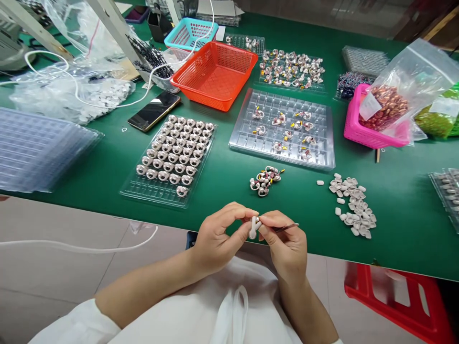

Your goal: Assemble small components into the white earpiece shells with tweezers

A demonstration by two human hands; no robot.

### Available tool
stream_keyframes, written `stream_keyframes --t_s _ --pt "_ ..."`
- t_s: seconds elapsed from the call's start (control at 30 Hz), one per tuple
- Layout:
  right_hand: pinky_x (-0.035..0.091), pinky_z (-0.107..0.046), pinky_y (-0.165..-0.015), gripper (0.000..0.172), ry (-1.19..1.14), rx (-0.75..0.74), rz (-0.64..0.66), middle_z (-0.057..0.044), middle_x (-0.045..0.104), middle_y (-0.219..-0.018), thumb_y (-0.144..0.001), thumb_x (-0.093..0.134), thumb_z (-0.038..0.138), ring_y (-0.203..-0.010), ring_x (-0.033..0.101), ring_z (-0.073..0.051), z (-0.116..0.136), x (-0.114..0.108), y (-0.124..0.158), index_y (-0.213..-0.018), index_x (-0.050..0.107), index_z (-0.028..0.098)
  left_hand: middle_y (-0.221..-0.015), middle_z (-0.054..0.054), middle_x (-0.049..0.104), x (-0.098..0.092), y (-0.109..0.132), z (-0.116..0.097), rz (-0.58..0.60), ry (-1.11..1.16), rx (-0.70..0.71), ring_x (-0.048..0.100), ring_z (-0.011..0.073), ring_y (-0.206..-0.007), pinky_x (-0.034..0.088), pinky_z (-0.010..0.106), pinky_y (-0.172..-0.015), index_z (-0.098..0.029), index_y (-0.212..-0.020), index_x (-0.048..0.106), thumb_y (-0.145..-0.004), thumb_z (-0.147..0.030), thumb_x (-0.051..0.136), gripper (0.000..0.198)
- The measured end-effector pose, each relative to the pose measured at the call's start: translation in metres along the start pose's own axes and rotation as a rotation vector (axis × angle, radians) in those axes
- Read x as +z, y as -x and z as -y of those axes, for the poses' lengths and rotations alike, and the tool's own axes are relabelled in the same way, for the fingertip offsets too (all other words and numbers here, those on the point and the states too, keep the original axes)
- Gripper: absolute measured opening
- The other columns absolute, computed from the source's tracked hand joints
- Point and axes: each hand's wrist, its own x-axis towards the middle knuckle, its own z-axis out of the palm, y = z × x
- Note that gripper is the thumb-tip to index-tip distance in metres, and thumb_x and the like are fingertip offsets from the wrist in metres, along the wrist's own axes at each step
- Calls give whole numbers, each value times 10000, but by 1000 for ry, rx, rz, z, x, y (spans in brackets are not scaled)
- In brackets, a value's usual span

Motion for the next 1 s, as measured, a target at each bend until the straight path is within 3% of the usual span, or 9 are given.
stream_keyframes --t_s 0.47,0.6,0.77,1.0 --pt "535 -253 -586 193 -15 28 -26 -24 717 -892 -905 726 135 -732 650 -134 0 -1 -1 -1008 794 284 -837 73 762 1 -2 3 -34 -1 111 688 163 -773 568 281 -723 -171 -1073 758 -877 -36 687 249" --pt "539 -245 -545 111 -8 106 -52 -17 712 -856 -888 759 206 -659 650 -125 4 -2 -1 -973 793 270 -855 81 778 1 -3 3 -26 -6 118 708 171 -780 583 296 -734 -186 -1092 772 -893 -64 684 250" --pt "549 -241 -504 181 33 252 -4 -12 715 -811 -894 752 320 -570 622 -112 8 -6 -3 -1062 779 256 -851 71 785 -3 -4 3 27 -28 124 709 165 -771 589 285 -718 -204 -1143 771 -936 -108 647 260" --pt "535 -233 -519 152 49 283 34 -18 700 -822 -914 725 304 -589 614 -107 9 -11 -5 -1039 786 241 -911 66 774 -7 -2 2 141 -78 109 690 153 -811 575 251 -732 -236 -1264 726 -959 -55 561 391"
